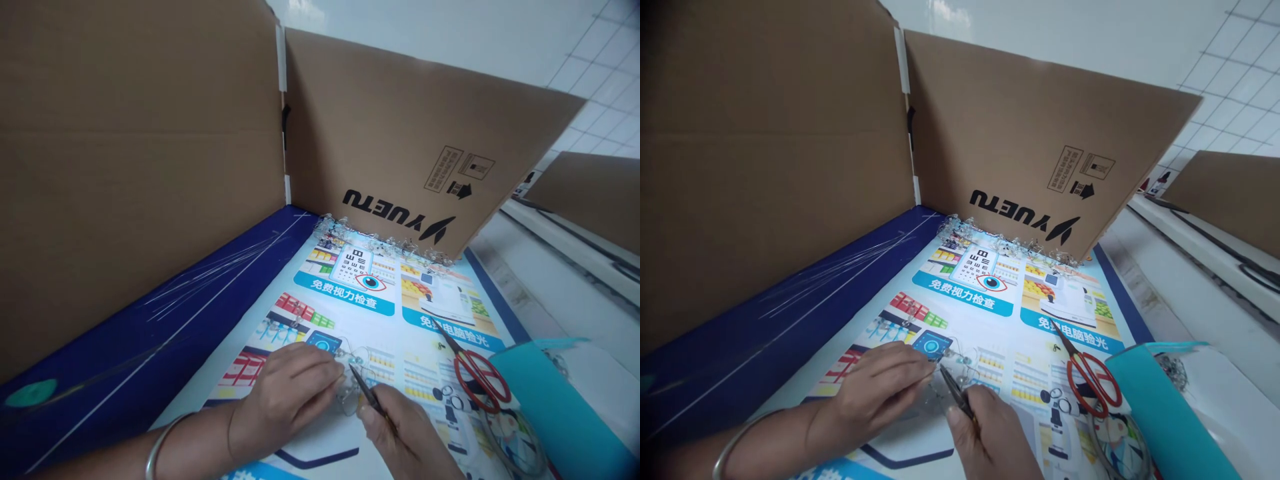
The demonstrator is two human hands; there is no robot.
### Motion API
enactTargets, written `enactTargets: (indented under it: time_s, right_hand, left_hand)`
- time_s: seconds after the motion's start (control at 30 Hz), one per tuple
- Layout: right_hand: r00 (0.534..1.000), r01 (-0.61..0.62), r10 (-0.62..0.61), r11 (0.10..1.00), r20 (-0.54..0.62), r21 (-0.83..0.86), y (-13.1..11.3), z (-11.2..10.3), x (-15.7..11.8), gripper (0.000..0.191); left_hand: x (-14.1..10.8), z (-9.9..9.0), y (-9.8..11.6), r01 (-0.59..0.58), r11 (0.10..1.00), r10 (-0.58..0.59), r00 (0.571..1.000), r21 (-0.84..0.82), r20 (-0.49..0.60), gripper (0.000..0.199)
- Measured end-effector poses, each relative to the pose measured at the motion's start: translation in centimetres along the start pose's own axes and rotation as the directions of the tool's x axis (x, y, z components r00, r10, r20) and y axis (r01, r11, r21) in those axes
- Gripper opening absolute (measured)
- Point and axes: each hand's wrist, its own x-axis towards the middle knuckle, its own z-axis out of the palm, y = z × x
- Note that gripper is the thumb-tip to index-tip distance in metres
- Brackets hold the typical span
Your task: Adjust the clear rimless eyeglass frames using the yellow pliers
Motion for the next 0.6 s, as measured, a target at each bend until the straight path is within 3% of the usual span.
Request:
enactTargets:
  time_s: [0.17, 0.37, 0.47, 0.6]
  right_hand:
    - [0.999, -0.001, 0.005, 0.997, 0.051, -0.08, -0.1, -0.1, 0.2, 0.027]
    - [0.997, -0.001, -0.017, 0.975, -0.077, -0.223, 1.3, -0.8, 0.9, 0.023]
    - [0.973, 0.058, -0.146, 0.905, -0.18, -0.422, 3.3, -1.4, 1.9, 0.02]
    - [0.923, 0.168, -0.335, 0.792, -0.188, -0.586, 5.3, -1.7, 3.2, 0.013]
  left_hand:
    - [0.0, 0.2, 0.2, 0.003, 0.999, -0.003, 1.0, -0.033, 0.004, 0.022]
    - [0.1, -0.1, -0.4, 0.058, 0.989, -0.054, 0.998, -0.134, 0.037, 0.024]
    - [0.3, 0.0, -1.6, 0.227, 0.959, -0.229, 0.973, -0.172, 0.01, 0.017]
    - [0.7, 0.4, -3.2, 0.491, 0.85, -0.491, 0.87, -0.19, 0.049, 0.012]
